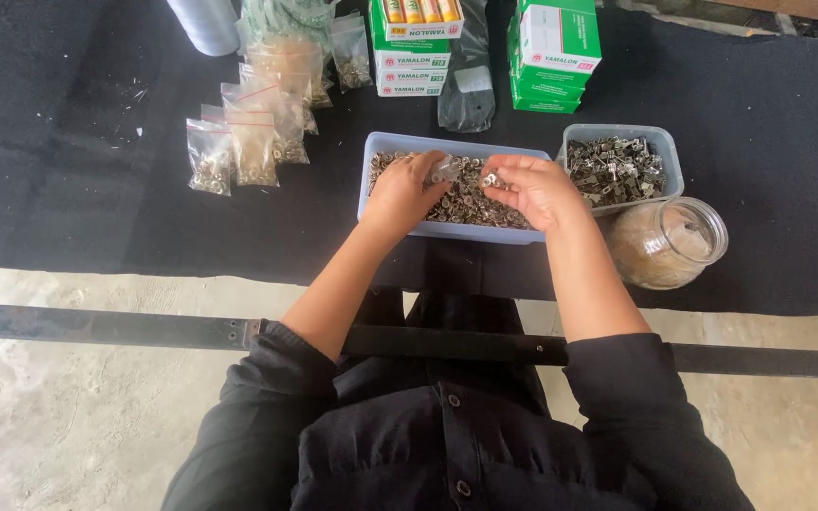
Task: Picking up small metal components from a tray and placing them into individual plastic bags for packaging.
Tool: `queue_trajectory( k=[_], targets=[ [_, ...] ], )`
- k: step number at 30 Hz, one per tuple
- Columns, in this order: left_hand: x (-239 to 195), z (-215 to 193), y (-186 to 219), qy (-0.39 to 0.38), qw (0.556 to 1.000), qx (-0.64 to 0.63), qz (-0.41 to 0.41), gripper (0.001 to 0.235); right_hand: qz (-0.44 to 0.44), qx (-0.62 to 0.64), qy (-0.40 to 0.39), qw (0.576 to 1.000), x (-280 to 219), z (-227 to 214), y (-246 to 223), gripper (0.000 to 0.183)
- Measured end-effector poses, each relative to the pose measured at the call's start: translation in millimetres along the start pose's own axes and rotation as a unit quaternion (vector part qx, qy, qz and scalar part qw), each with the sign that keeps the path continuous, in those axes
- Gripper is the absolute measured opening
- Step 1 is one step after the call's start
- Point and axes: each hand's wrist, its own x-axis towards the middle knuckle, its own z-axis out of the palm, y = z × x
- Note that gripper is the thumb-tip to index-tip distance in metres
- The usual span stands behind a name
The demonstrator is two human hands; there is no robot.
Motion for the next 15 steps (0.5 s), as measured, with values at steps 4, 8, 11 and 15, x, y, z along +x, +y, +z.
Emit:
queue_trajectory(
  k=[4,8,11,15],
  targets=[
    [-1,-1,2,-0.001,1.0,-0.007,-0.001,0.045,-0.021,-0.027,0.005,0.999,4,-5,5,0.032],
    [0,-1,2,-0.009,1.0,0.0,-0.004,0.046,-0.024,-0.01,0.0,1.0,-4,10,-8,0.031],
    [0,-2,3,-0.013,1.0,0.004,-0.003,0.047,-0.034,-0.022,-0.023,0.999,-6,23,-17,0.03],
    [1,-1,2,-0.025,1.0,0.002,-0.007,0.048,-0.074,-0.093,-0.061,0.991,6,36,-18,0.028]
  ],
)
